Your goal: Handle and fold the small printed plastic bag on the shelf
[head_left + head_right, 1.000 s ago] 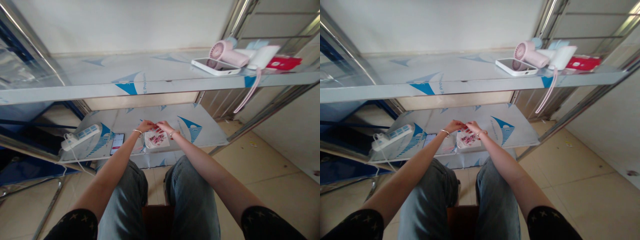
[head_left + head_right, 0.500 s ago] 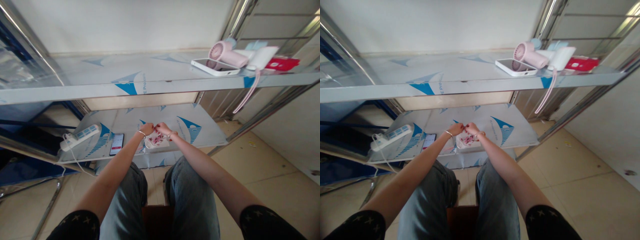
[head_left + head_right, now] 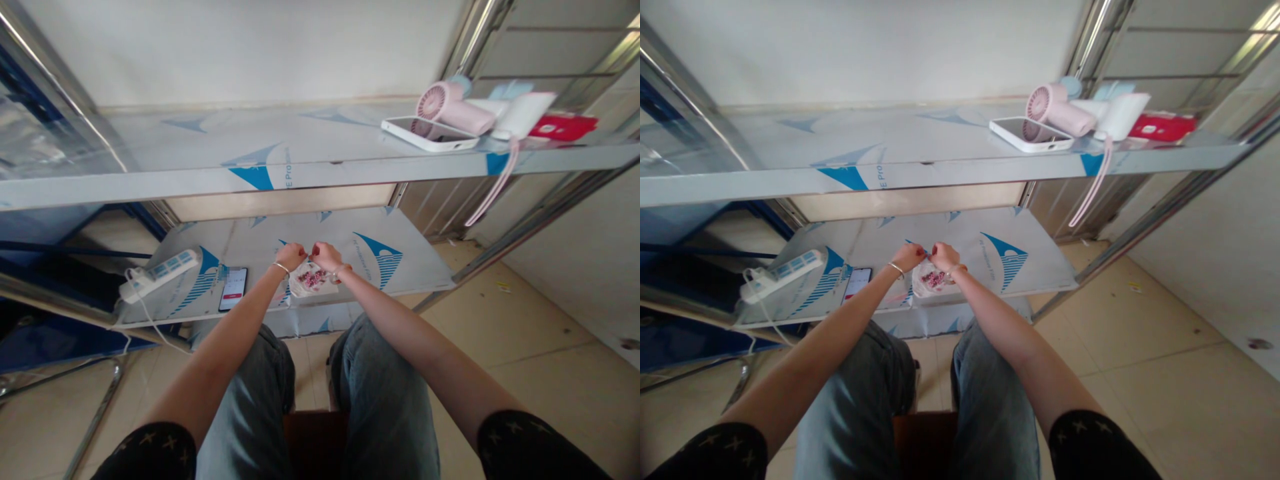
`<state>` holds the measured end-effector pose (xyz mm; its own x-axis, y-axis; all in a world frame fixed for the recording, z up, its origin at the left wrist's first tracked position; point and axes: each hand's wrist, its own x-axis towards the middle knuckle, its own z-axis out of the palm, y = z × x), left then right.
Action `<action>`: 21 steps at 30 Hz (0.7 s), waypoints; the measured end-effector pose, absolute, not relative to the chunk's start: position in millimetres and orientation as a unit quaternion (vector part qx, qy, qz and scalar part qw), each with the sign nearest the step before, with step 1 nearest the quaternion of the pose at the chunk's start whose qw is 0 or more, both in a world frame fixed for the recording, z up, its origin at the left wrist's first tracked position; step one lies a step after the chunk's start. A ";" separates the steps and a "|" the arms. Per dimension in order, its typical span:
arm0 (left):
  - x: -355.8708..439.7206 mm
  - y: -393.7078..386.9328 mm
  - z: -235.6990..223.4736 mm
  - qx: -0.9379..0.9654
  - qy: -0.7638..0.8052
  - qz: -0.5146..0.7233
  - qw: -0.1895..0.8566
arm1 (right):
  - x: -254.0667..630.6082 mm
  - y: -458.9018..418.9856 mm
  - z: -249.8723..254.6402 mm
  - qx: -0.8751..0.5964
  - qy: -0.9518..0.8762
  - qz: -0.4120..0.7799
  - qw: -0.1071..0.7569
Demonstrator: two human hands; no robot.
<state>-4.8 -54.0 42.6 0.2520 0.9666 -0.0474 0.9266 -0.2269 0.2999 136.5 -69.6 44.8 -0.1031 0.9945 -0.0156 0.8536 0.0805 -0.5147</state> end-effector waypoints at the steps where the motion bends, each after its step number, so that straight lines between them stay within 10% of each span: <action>1: -2.1 -54.6 43.1 0.775 0.612 0.081 0.137 | 136.0 -70.0 44.8 -0.639 -0.721 0.191 0.187; 21: 10.3 -72.4 64.2 0.757 0.645 0.064 0.083 | 140.4 -62.8 35.0 -0.634 -0.725 0.233 0.136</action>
